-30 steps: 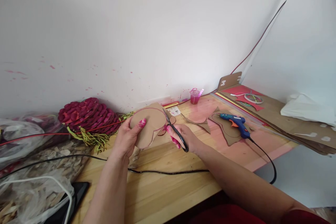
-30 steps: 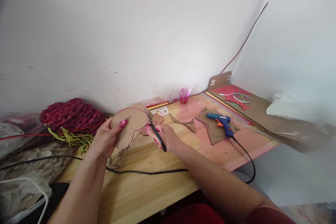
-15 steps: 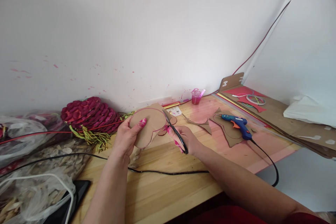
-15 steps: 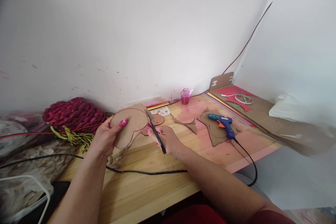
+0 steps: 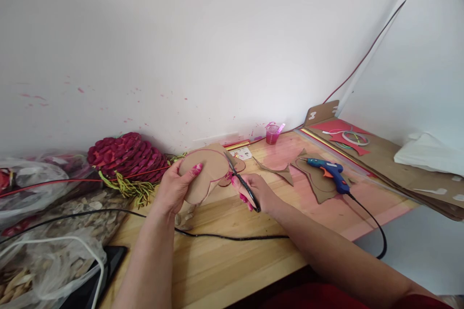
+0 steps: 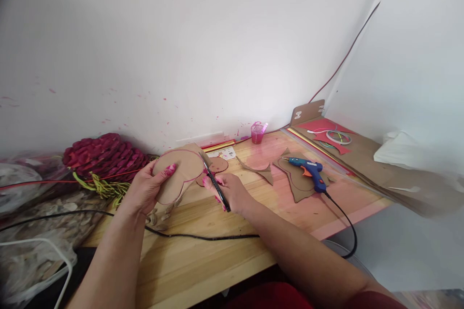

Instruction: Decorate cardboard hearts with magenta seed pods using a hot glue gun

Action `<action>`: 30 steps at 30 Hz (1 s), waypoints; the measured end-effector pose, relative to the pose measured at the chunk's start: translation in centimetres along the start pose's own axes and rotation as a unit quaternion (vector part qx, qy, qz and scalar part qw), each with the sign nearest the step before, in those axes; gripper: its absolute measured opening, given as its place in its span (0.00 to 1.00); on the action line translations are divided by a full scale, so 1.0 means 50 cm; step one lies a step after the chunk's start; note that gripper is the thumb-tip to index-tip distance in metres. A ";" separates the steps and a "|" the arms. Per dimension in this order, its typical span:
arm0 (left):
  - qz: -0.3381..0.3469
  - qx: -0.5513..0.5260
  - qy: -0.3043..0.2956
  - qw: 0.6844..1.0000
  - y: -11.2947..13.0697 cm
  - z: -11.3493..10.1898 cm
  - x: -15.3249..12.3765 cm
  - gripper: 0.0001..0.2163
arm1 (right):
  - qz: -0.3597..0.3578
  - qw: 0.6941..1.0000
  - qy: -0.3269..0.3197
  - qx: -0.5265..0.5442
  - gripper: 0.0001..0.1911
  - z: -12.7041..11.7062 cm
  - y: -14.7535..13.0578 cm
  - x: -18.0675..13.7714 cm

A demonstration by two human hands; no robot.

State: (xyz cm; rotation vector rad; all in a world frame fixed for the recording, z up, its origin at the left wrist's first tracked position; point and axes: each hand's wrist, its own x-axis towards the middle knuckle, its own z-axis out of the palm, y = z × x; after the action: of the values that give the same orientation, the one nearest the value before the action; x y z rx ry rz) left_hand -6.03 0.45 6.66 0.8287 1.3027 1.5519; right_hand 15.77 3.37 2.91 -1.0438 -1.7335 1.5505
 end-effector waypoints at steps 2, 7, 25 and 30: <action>-0.001 -0.003 -0.005 1.000 0.000 0.005 -0.003 0.26 | 0.000 1.000 0.000 0.007 0.30 0.000 0.002 0.003; -0.006 -0.005 -0.012 1.000 -0.004 0.015 -0.007 0.27 | -0.005 0.999 -0.017 0.028 0.32 -0.005 -0.001 0.009; -0.009 0.021 -0.010 1.000 0.006 -0.011 0.000 0.22 | 0.023 1.000 0.007 0.013 0.31 0.005 0.008 0.000; -0.013 0.022 -0.023 0.999 0.014 -0.018 -0.002 0.22 | 0.020 1.000 -0.003 0.007 0.30 0.007 -0.003 -0.009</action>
State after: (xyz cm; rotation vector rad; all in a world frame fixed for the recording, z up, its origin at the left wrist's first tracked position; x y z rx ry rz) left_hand -6.98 0.01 7.15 0.8656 1.3143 1.4799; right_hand 15.66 2.81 3.06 -1.0733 -1.7147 1.5891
